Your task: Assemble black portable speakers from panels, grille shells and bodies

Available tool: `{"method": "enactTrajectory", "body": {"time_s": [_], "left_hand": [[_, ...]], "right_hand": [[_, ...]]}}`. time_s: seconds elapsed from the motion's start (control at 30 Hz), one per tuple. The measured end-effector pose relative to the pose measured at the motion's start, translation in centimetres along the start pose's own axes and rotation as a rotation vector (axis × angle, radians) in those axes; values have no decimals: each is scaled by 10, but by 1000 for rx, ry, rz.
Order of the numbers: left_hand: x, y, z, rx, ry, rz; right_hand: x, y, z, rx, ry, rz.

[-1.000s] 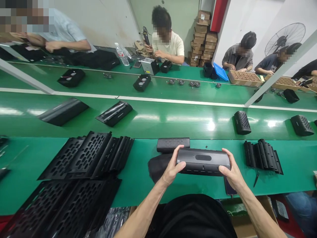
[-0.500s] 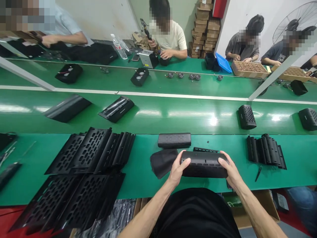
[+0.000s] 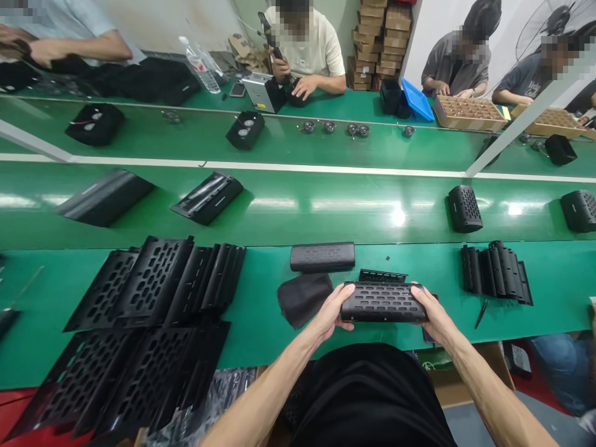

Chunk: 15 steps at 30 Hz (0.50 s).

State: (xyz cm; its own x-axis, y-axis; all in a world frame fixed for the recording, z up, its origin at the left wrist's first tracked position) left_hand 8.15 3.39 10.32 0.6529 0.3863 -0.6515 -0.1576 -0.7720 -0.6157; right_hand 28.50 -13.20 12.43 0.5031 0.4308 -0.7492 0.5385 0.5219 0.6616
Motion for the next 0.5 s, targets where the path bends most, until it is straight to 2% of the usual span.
{"method": "enactTrajectory", "body": {"time_s": [0.1,0.2,0.37,0.5], "left_hand": [[-3,-6,0,-31,55,85],[-4,-12,-3,-68,94,76],[5,-6,-5,-47,-10,64],[8,-2,-5,-32,-2,121]], "right_hand": [[-3,1,8,34,115,1],[-7,4,12,78,207,84],[-4,-2,13,51,123,63],[-3,-4,13,20,121,6]]}}
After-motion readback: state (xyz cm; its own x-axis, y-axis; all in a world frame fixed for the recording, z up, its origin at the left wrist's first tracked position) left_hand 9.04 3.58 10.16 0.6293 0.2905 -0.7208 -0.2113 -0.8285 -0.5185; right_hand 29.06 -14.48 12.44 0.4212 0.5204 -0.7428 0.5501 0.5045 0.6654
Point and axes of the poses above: each hand's wrist, its own x-axis towards the middle knuckle, its own z-axis out of the back of the hand, y = z × x, the point moved 4 cm from there along x, towards the middle knuckle, and after that the axes turned 7 degrees about -x, right-handed, at the moved point
